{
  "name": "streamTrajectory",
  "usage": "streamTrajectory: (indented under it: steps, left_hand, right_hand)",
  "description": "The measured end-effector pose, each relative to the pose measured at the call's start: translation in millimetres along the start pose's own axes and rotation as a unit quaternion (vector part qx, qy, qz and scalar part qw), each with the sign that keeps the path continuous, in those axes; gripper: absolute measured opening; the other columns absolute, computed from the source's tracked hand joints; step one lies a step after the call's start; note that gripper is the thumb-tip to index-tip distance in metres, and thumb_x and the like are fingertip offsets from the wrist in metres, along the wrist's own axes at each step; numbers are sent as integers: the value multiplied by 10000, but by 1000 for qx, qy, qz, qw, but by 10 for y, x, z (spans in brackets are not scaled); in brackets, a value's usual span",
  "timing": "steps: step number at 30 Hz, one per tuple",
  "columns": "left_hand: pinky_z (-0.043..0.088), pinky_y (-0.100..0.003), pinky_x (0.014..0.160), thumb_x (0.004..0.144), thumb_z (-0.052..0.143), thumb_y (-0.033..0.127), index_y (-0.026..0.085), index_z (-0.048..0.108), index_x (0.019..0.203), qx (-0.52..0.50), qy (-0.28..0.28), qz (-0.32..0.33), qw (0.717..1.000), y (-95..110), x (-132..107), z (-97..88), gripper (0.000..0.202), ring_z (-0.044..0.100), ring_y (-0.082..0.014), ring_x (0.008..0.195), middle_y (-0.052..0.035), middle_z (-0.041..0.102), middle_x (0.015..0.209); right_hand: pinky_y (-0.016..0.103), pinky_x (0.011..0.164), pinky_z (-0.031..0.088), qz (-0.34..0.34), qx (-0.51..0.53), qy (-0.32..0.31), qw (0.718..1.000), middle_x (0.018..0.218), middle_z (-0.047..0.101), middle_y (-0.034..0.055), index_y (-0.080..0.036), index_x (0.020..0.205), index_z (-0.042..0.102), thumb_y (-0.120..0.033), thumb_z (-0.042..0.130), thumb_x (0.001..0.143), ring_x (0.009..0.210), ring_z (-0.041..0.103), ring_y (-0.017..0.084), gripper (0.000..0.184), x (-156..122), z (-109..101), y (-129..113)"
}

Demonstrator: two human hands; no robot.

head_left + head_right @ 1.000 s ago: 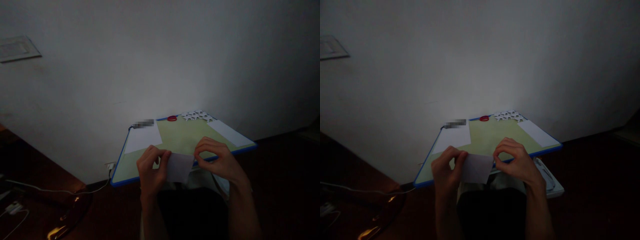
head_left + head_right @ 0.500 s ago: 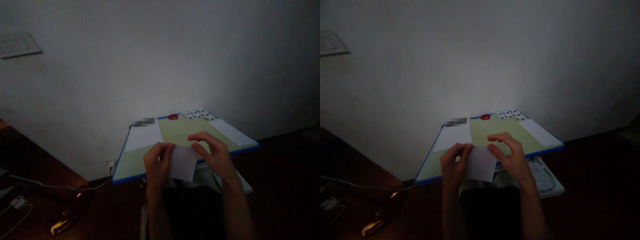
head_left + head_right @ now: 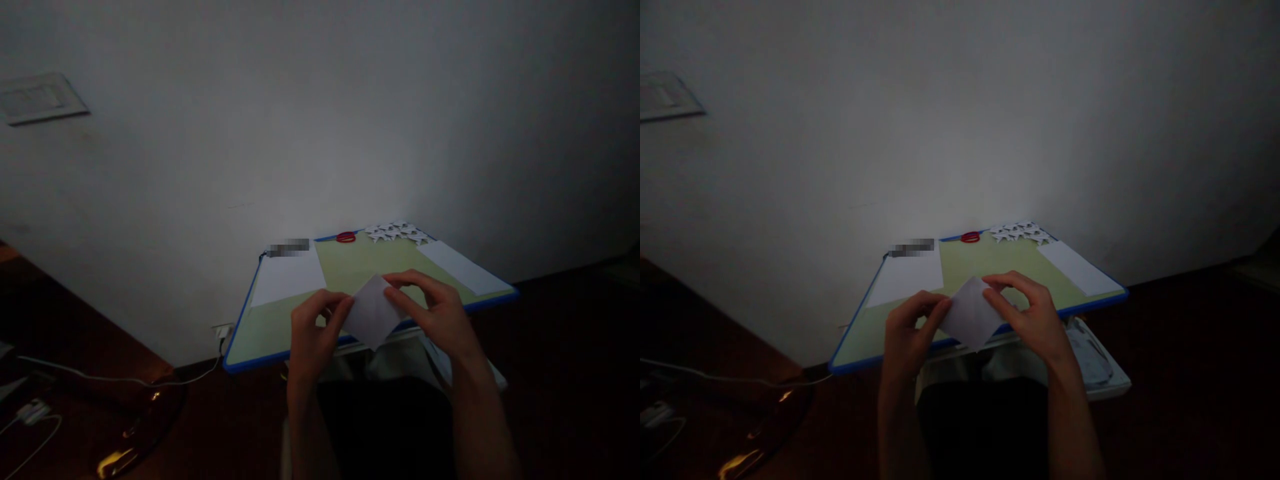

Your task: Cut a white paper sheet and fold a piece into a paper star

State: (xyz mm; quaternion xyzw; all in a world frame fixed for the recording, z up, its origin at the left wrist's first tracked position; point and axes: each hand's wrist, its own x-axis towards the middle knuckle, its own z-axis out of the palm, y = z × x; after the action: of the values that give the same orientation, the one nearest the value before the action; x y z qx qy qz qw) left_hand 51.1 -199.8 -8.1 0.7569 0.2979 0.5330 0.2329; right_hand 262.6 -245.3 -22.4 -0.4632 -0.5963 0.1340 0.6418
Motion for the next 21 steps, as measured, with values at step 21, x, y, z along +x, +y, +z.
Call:
streamTrajectory:
  steps: [21]
  left_hand:
    - [499, -275, 720, 898, 688, 106, 194, 714, 834, -16, -44, 61, 997, 128, -2, 133, 112, 639, -155, 752, -13, 724, 793]
  right_hand:
    - [345, 792, 542, -97, -32, -86, 991, 886, 799, 18, -258, 931, 801, -286, 760, 968, 834, 726, 209, 62, -26, 53, -163]
